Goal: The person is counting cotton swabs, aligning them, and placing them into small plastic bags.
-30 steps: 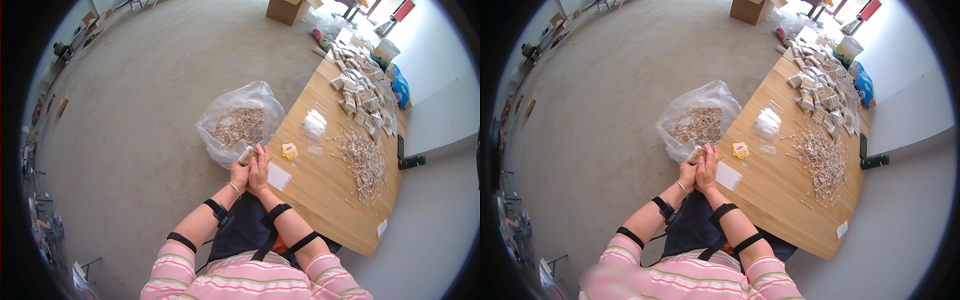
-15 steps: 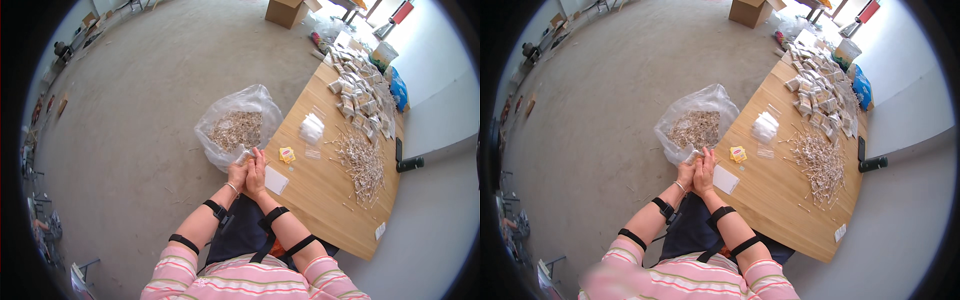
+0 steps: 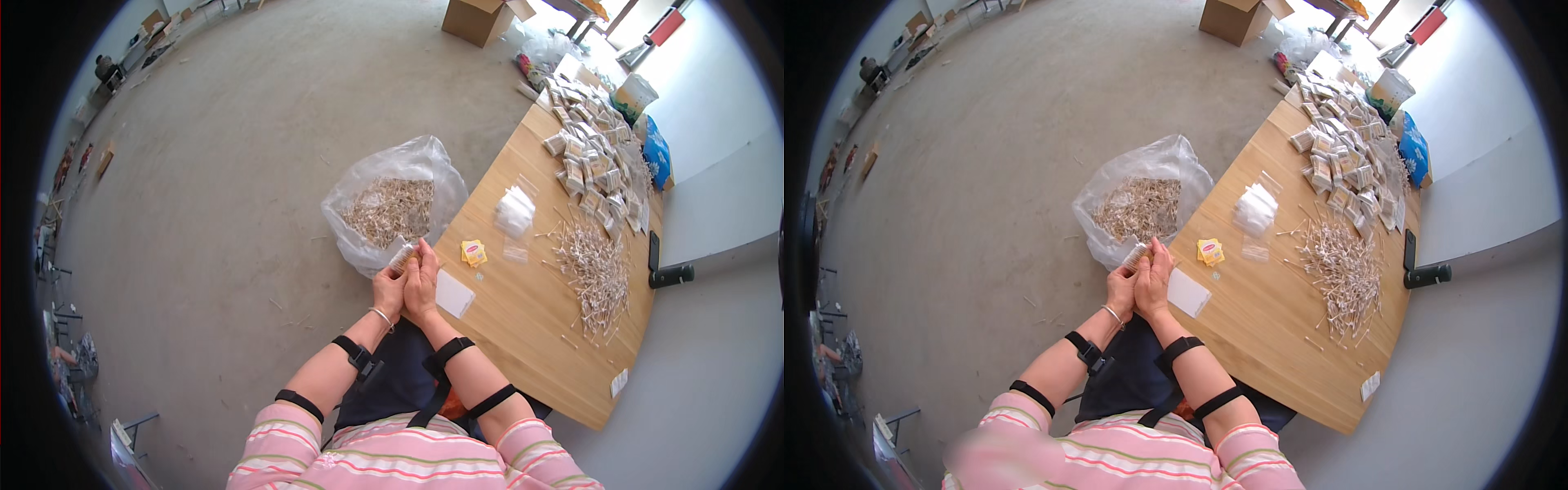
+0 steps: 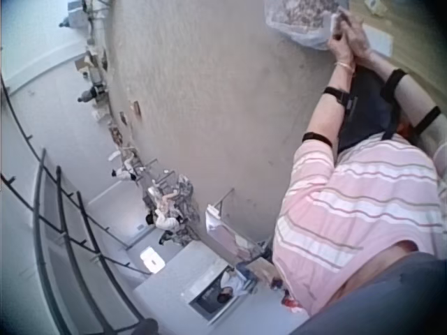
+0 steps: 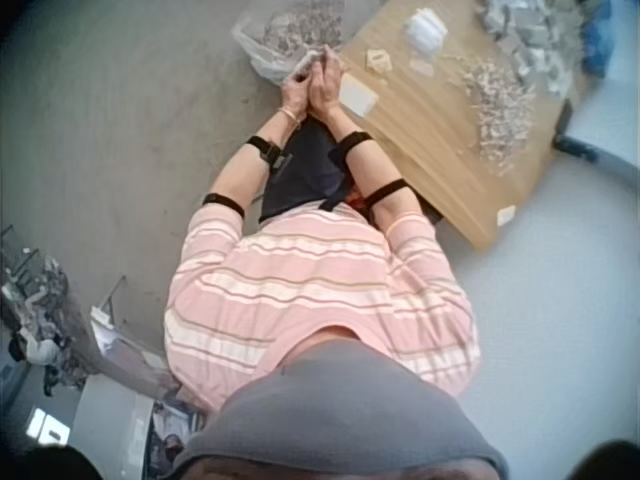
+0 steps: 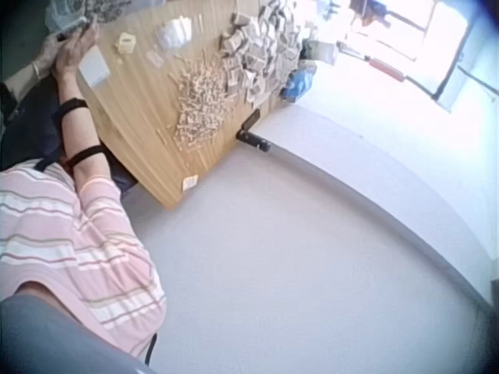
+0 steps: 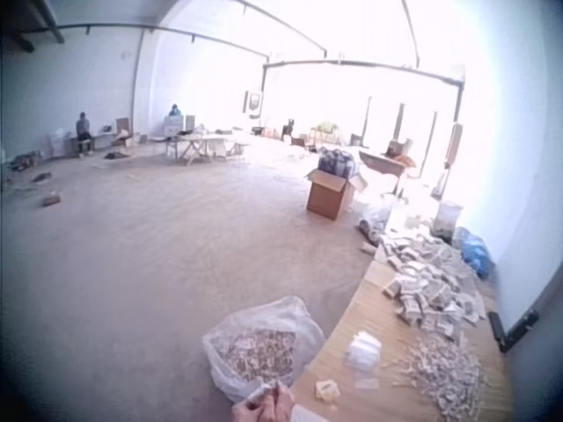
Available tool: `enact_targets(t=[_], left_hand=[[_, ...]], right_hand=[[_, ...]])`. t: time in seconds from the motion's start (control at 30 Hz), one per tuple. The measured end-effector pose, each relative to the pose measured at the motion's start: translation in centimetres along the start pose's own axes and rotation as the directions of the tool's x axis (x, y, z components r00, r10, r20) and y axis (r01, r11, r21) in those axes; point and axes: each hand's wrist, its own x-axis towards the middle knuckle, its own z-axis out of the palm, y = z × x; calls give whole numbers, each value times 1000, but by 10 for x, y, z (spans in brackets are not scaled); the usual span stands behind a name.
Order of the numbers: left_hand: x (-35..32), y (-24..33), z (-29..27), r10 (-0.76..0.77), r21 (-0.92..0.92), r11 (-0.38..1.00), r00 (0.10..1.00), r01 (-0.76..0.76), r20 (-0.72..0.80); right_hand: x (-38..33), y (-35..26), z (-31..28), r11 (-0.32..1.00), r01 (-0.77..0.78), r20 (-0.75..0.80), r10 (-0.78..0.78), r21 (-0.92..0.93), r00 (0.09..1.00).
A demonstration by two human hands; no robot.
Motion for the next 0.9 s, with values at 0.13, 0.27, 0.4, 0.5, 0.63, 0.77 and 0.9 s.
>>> enact_targets(t=[0.13, 0.27, 0.4, 0.5, 0.63, 0.77, 0.9], left_hand=[[11, 3, -7, -99, 207, 975, 992, 81, 75], [10, 26, -9, -48, -3, 999, 980, 50, 192], [21, -5, -11, -41, 0, 999, 995, 41, 95], [12, 0, -2, -76, 15, 997, 994, 75, 75], [15, 16, -3, -142, 217, 970, 983, 114, 119], [35, 23, -7, 85, 84, 992, 990, -95, 109], [32, 27, 1, 66, 139, 986, 982, -91, 176]], right_hand=[[4, 4, 0, 993, 13, -20, -16, -114, 1000], [2, 4, 2, 988, -14, -40, 8, -155, 999], [0, 0, 5, 997, 51, -31, -53, -62, 998], [0, -1, 4, 997, 49, -61, -53, -66, 997], [3, 0, 7, 990, -41, -125, 23, -137, 992], [2, 0, 12, 987, -76, -171, 51, -145, 984], [1, 0, 12, 988, -50, -156, 27, -147, 987]])
